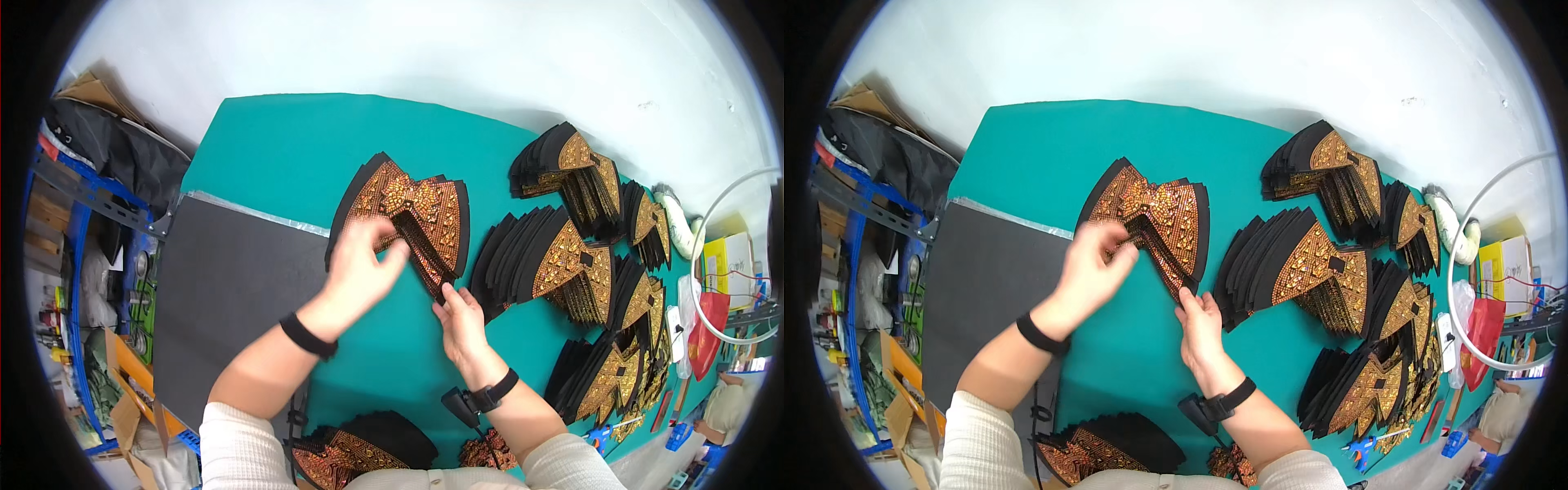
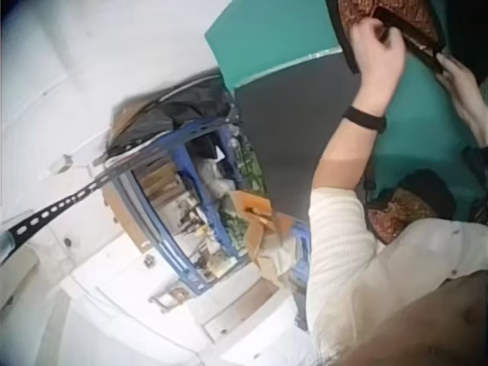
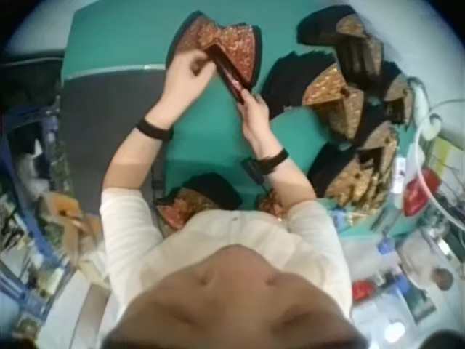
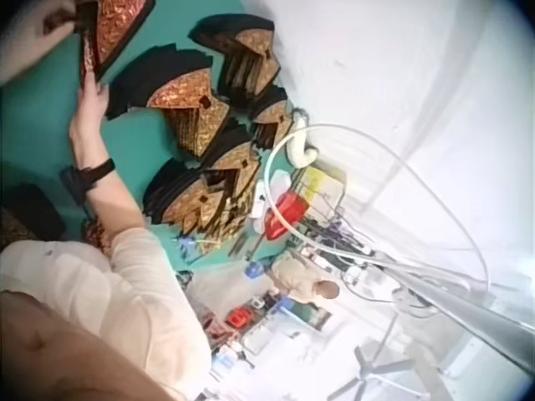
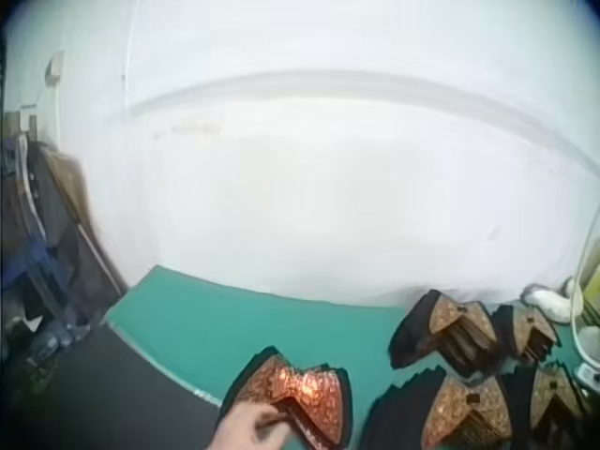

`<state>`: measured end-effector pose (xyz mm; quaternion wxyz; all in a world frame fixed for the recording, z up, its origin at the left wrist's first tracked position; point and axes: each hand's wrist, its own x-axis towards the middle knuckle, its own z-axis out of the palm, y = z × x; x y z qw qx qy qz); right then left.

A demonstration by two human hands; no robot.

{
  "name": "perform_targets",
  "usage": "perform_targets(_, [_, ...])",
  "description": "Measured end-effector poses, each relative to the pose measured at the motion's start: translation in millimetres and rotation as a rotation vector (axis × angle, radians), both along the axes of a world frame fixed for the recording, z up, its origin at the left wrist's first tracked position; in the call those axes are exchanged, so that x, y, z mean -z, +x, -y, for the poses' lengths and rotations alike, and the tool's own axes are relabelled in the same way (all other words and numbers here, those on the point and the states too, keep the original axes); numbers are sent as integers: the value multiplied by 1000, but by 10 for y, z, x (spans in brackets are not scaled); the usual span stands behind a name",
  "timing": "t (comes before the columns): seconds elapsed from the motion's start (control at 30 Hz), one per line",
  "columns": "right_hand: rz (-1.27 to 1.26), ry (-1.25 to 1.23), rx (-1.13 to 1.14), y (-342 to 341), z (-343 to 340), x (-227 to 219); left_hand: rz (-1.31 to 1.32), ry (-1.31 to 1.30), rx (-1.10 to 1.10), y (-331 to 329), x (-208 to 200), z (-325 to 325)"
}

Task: The recorder is gluing small sequined decorative components onto shoe upper parts.

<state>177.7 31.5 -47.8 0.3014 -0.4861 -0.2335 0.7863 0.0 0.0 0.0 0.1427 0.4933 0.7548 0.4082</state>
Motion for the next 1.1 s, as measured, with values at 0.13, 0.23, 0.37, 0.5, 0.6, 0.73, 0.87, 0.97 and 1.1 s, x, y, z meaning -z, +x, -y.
perform_targets(0.13, [226,-5,-120,118,211,-300,960,-453,-83,216,180,17])
perform_targets(0.23, [270,195,-238,457,512,-343,1314,-495,-213,203,353,-70])
perform_targets(0.37, [744,398,-747,1112,749,-121,1441,-257,-431,218,478,-349])
perform_targets(0.5, [1078,873,-1070,1379,853,-127,1518,-136,-423,280,415,-505])
perform_targets(0.6, [1357,1059,-1342,1364,825,-93,1558,-94,-451,199,437,-553])
perform_targets(0.73, [1389,1069,-1442,1371,852,-11,1561,-40,-401,116,394,-627])
perform_targets(0.87, [1385,1026,-1502,1429,813,-31,1585,16,-368,149,416,-979])
perform_targets(0.97, [1388,1033,-1515,1442,788,-35,1688,34,-340,-16,596,-1284])
perform_targets(1.1, [1323,1114,-1490,1325,830,92,1692,87,-294,-385,636,-1469])
